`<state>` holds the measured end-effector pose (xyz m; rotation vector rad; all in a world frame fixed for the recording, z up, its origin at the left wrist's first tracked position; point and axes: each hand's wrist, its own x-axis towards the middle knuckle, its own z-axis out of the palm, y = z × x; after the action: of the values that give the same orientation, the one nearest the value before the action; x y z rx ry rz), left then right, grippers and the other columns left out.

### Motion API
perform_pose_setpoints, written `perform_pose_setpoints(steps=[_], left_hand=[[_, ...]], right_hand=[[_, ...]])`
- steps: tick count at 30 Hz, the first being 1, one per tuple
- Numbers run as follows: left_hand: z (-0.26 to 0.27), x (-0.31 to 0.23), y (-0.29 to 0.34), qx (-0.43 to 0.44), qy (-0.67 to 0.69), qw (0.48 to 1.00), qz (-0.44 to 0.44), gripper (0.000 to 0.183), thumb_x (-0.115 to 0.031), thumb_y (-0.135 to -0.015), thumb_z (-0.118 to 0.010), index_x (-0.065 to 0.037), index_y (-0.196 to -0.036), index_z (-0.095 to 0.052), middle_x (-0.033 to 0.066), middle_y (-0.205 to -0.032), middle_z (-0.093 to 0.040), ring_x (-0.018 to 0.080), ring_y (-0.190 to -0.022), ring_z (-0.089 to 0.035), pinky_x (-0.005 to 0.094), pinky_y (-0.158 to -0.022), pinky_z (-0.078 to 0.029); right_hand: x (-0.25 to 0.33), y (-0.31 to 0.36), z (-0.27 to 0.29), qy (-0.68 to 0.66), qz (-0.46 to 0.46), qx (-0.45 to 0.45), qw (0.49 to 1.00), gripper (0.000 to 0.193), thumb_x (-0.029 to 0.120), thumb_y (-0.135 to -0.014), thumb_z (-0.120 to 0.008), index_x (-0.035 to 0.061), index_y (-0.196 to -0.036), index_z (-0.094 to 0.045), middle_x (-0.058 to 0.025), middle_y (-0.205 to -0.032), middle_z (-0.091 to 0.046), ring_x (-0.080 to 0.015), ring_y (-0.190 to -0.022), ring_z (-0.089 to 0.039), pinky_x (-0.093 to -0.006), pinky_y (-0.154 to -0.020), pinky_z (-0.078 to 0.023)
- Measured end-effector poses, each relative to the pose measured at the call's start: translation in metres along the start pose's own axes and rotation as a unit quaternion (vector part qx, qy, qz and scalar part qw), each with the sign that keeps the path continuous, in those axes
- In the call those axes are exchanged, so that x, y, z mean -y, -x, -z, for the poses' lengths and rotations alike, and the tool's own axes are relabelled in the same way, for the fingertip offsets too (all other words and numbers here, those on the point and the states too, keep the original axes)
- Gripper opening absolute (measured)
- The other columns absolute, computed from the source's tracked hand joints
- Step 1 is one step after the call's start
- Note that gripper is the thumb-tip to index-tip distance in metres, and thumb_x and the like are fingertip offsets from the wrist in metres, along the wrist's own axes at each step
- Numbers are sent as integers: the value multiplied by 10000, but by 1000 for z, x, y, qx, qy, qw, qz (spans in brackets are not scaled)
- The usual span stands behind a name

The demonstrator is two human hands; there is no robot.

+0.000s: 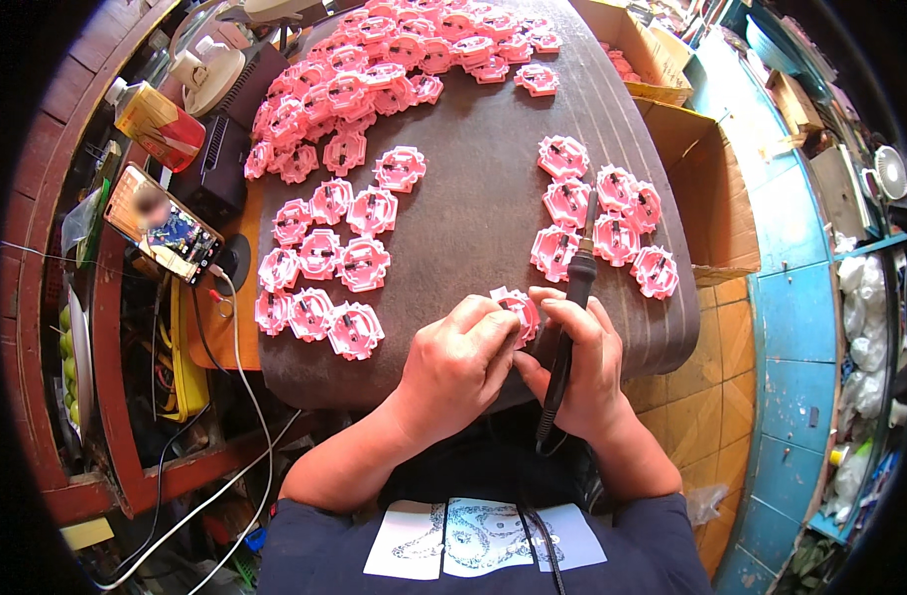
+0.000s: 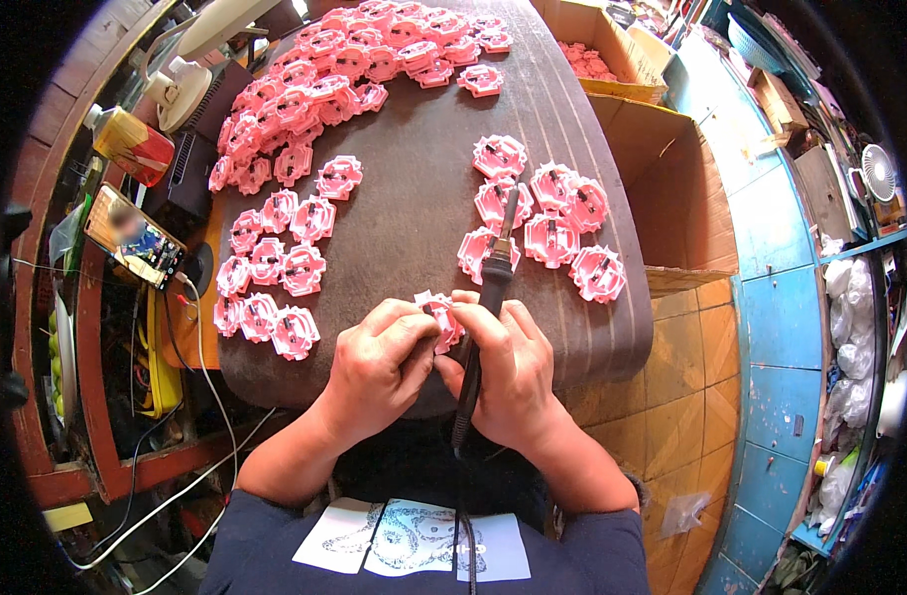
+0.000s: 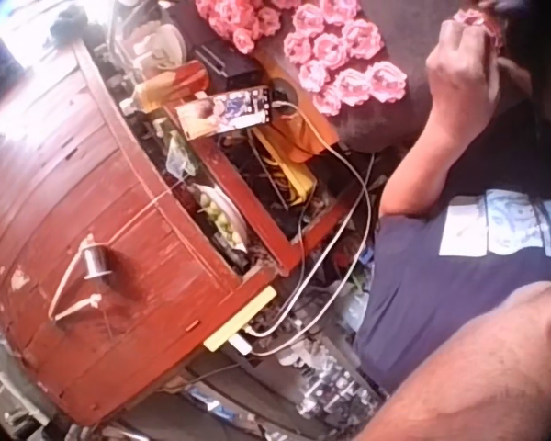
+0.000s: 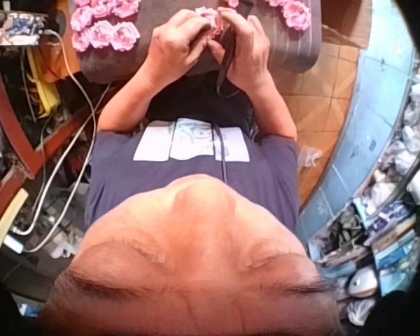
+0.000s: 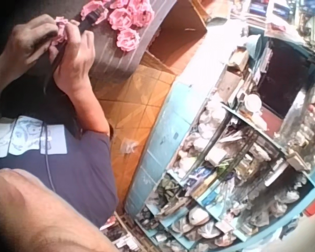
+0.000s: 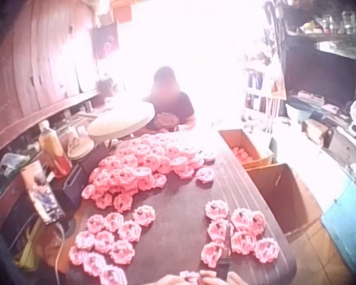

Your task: The person uses a soldering iron to apply heat to small pink plastic components with embedded electronics. They pick up each component, apply the soldering iron to specific points, and place the finished items on the table. The process is repeated for multiple components.

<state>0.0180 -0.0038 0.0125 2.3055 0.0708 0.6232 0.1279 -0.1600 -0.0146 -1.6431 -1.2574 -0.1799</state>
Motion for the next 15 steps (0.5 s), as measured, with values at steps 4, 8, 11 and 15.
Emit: perform_pose_setpoints(steps=[4, 8, 11, 15], left_hand=[[0, 1, 2, 4, -4, 1000, 5, 186, 19, -890, -752, -21, -1067, -709, 153, -1005, -715, 351, -868, -737, 414, -736, -607], [-2, 2, 2, 0, 1, 1000, 4, 190, 20, -889, -753, -19, -1069, -710, 152, -1004, -715, 355, -865, -737, 417, -731, -606], [-2, 3, 2, -9, 5, 1000, -7, 207, 22, -889, -758, -19, -1087, -710, 150, -1012, -713, 338, -845, -734, 407, -714, -602], [0, 6, 11, -55, 59, 997, -1, 272, 56, -891, -774, -22, -1145, -712, 136, -1088, -691, 203, -748, -698, 329, -633, -569]], right_hand=[[3, -1, -1, 10, -3, 3, 1000, 634, 86, -844, -838, 29, -1392, -523, -233, -1267, -700, -413, -900, -676, -489, -787, -553], [7, -4, 0, 32, -4, 10, 999, 596, 106, -876, -814, 29, -1394, -529, -220, -1256, -709, -403, -885, -670, -483, -785, -546], [6, -4, -2, 45, -2, 9, 999, 560, 111, -893, -801, 24, -1382, -544, -213, -1245, -714, -401, -862, -661, -485, -778, -539], [5, -4, -6, 43, 7, -9, 999, 538, 111, -887, -810, 16, -1359, -570, -210, -1221, -722, -401, -832, -649, -487, -768, -535]])
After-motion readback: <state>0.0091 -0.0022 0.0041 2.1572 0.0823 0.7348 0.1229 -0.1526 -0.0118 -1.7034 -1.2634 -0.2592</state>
